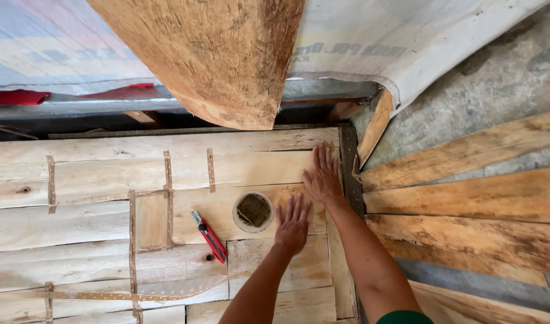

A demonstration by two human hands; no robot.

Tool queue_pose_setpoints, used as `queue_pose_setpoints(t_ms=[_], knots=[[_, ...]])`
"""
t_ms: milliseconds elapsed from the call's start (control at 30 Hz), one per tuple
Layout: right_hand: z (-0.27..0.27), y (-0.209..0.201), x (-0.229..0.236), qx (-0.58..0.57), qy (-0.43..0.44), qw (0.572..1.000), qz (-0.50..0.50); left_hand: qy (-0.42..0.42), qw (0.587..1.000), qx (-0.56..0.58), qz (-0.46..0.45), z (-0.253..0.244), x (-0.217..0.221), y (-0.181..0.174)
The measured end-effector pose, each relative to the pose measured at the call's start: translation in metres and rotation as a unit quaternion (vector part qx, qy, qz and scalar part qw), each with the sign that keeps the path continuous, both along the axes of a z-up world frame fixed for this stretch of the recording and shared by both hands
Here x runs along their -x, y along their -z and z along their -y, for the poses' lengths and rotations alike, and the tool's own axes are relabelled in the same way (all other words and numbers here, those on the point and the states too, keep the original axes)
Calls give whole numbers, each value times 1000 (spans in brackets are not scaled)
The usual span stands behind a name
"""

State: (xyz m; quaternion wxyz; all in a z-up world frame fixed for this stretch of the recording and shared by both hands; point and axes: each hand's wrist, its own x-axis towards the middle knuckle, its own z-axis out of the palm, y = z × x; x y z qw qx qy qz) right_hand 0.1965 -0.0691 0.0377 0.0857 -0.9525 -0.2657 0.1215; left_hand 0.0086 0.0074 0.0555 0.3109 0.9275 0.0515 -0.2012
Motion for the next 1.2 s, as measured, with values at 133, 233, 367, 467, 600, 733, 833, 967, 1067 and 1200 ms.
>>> queue_pose_setpoints(t_ms=[133, 233, 367, 467, 600, 733, 833, 967, 1067, 1200], knots=[[1, 0, 2, 20, 5, 1000, -8, 5, 1000, -3, -2, -2, -1, -2], [9, -1, -4, -12, 3, 1000, -16, 5, 1000, -1, 2, -1, -1, -2], [14, 10, -10, -276, 78, 952, -107, 2, 1000, 2, -3, -2, -1, -5], [0, 6, -4, -207, 82, 973, -62, 1, 1000, 8, -14, -2, -4, -8], [-10, -2, 10, 3, 71, 997, -24, 0, 1000, 18, -25, -1, 4, -6], [2, 4, -11, -114, 92, 988, -46, -8, 1000, 5, 4, -2, -3, -4], [4, 12, -13, -145, 28, 989, -11, -15, 1000, 8, -5, -2, -4, -1], [5, 13, -10, -99, 34, 994, -24, -40, 998, 26, 30, 1, 4, 7], [-2, -8, 9, -209, 39, 977, -13, -48, 997, 41, 43, -4, 5, 6], [-16, -35, 67, -300, 76, 949, -63, -53, 994, 56, 82, -7, 10, 24]])
